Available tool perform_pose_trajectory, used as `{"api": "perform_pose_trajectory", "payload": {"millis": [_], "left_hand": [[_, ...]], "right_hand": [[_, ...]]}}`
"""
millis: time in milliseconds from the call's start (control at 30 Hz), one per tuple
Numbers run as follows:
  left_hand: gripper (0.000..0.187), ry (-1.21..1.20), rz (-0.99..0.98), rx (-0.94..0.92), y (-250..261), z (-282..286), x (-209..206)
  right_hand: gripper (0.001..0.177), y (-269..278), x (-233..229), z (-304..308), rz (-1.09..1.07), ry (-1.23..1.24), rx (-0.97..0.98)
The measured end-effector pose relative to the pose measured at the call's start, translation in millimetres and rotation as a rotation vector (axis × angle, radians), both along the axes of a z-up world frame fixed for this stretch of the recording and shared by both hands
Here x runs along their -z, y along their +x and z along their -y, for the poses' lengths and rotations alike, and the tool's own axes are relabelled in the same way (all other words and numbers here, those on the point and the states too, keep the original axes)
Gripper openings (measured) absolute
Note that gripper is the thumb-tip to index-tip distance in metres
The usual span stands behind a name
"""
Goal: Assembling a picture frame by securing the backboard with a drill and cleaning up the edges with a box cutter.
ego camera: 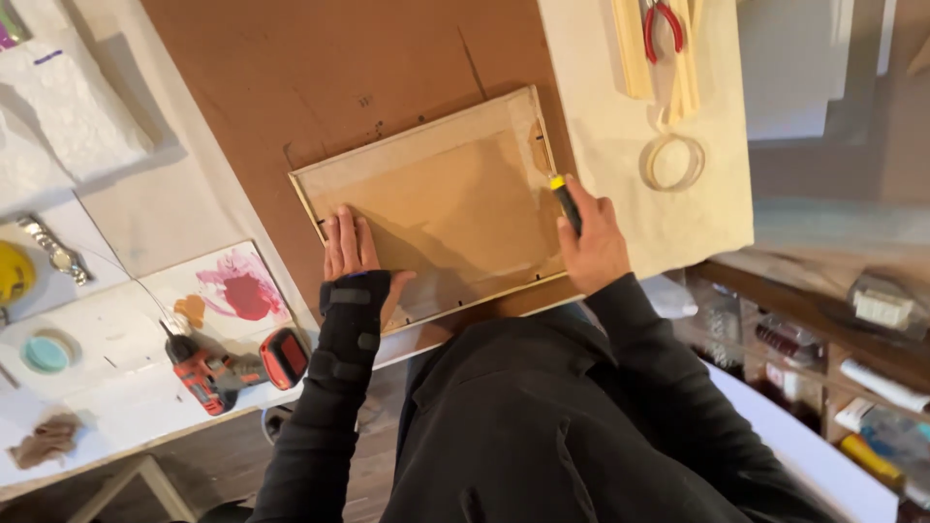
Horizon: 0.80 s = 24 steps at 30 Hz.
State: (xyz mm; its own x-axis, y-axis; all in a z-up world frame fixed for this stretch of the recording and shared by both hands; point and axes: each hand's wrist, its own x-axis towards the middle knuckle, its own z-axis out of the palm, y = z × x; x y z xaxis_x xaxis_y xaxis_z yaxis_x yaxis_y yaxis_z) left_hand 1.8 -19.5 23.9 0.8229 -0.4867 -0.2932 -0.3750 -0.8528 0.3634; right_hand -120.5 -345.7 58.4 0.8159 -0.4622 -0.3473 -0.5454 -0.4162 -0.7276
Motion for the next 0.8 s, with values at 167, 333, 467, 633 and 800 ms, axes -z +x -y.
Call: {"api": "perform_pose_trajectory", "payload": {"millis": [167,333,467,633,800], "left_hand": [[0.114,0.002,-0.017,0.038,1,1,3],[0.114,0.075,-0.021,0.115,10,-9,6],[0.114,0.074,-0.022,0.166,14,-17,5],[0.114,0.087,-0.035,0.205,16,-24,9],[0.115,0.085,-0.036,0.233,20,-24,9]], "right_hand": [[0.066,4,-4,-36,-0.036,-0.373,-0.114],[0.072,13,8,-57,-0.210,-0.514,-0.071],[0.075,18,15,-66,-0.234,-0.553,-0.030],[0.074,31,13,-72,-0.310,-0.570,0.056],[0.063,19,46,-67,-0.055,-0.465,0.103]]}}
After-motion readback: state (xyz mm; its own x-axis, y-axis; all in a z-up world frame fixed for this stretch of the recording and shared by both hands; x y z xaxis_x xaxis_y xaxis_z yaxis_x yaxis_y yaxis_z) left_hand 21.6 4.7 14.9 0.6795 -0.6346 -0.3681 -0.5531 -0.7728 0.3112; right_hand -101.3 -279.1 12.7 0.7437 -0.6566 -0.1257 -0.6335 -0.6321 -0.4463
